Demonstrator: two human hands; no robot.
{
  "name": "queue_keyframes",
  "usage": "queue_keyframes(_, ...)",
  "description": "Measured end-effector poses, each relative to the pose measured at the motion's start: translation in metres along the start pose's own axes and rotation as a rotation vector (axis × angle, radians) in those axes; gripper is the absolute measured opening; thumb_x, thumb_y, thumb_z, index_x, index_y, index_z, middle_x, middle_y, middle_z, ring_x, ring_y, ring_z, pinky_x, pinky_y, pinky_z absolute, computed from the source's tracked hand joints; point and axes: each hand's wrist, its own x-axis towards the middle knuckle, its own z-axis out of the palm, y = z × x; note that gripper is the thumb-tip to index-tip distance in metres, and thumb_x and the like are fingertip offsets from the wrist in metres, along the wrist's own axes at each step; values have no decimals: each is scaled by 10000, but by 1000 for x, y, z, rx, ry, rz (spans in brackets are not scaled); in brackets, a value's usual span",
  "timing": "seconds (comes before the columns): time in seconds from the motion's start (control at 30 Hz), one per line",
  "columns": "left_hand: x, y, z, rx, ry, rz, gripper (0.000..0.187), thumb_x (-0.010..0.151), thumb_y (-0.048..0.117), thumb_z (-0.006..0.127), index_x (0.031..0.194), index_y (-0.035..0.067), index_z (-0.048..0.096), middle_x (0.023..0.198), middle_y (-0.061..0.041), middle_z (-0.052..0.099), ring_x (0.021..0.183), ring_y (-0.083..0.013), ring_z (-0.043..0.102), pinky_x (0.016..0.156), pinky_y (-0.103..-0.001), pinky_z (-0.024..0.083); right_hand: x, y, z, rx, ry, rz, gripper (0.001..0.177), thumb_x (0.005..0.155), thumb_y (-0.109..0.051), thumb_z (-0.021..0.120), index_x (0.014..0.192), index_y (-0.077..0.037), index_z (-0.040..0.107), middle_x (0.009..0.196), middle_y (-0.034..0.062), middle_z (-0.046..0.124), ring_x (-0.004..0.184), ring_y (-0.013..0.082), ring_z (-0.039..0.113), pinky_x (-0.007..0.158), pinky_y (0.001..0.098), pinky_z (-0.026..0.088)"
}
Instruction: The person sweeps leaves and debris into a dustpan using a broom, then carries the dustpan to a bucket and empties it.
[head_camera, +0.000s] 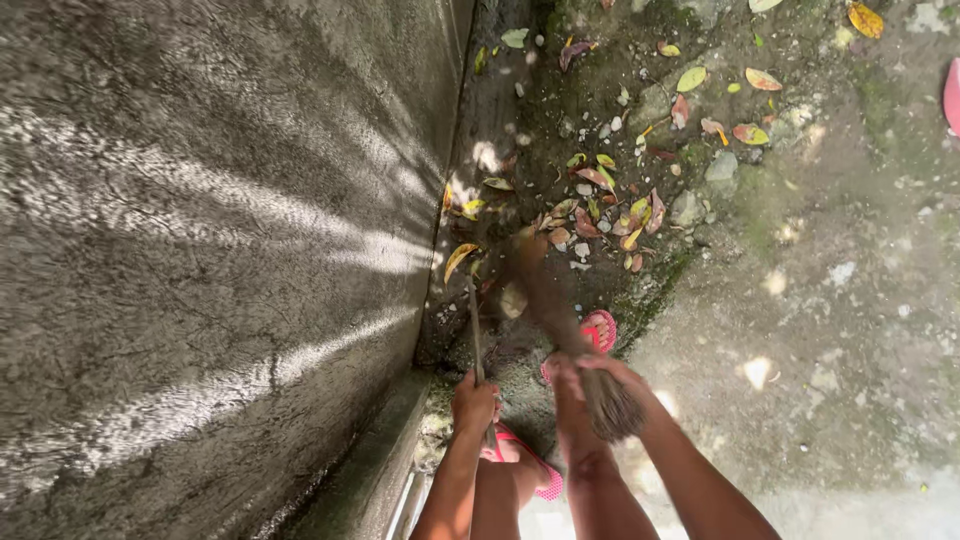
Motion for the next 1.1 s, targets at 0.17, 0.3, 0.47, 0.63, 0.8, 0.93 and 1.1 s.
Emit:
queue_keyframes(0.17,22,-9,-6,-55,-99,140,199,983,75,481,1101,-51,581,811,-159,664,468,-199,544,360,-342,412,-35,-4,-1,-135,414,-48,977,766,-34,724,1438,-584,276,1093,176,710,816,289,678,628,431,608)
queue_keyframes(0.3,20,-38,-14,-122,13,26,160,954,73,502,1074,59,607,769,-101,651,477,-148,534,377,-318,415,-52,36,54,346,95,419,409,894,-87,796,1198,88,586,882,127,661,762,249,658,693,362,595)
queue_keyframes(0.47,30,-50,-30,-209,2,11,252,985,109,516,1201,6,596,739,-81,639,488,-143,542,390,-311,432,16,-7,106,13,234,377,552,782,-152,768,1293,-138,560,855,138,711,717,246,686,652,358,573)
queue_keyframes(0.63,12,-37,-59,-169,74,-80,437,950,95,538,1386,116,517,821,-105,748,536,-162,596,419,-311,438,-5,9,117,-40,387,177,439,826,-200,758,1222,-102,594,864,126,705,724,243,682,653,371,576)
queue_keyframes(0.8,6,-45,-67,-240,147,-118,418,959,102,540,1377,81,551,872,-116,724,583,-164,596,440,-301,455,-29,56,154,27,270,336,354,871,-247,748,1151,-66,628,872,115,698,731,240,678,654,384,579)
queue_keyframes(0.93,18,-68,-71,-351,139,-121,429,942,56,523,1370,45,546,897,-163,713,592,-179,604,432,-312,446,29,36,125,62,82,400,322,906,-284,739,1094,-37,655,879,106,692,736,238,675,655,394,582)
queue_keyframes(1.1,19,-69,-73,-355,97,-77,416,937,68,537,1350,26,565,882,-130,709,588,-157,592,427,-296,438,76,-22,80,19,35,288,365,869,-261,739,1188,-175,583,898,109,695,754,236,663,687,410,575)
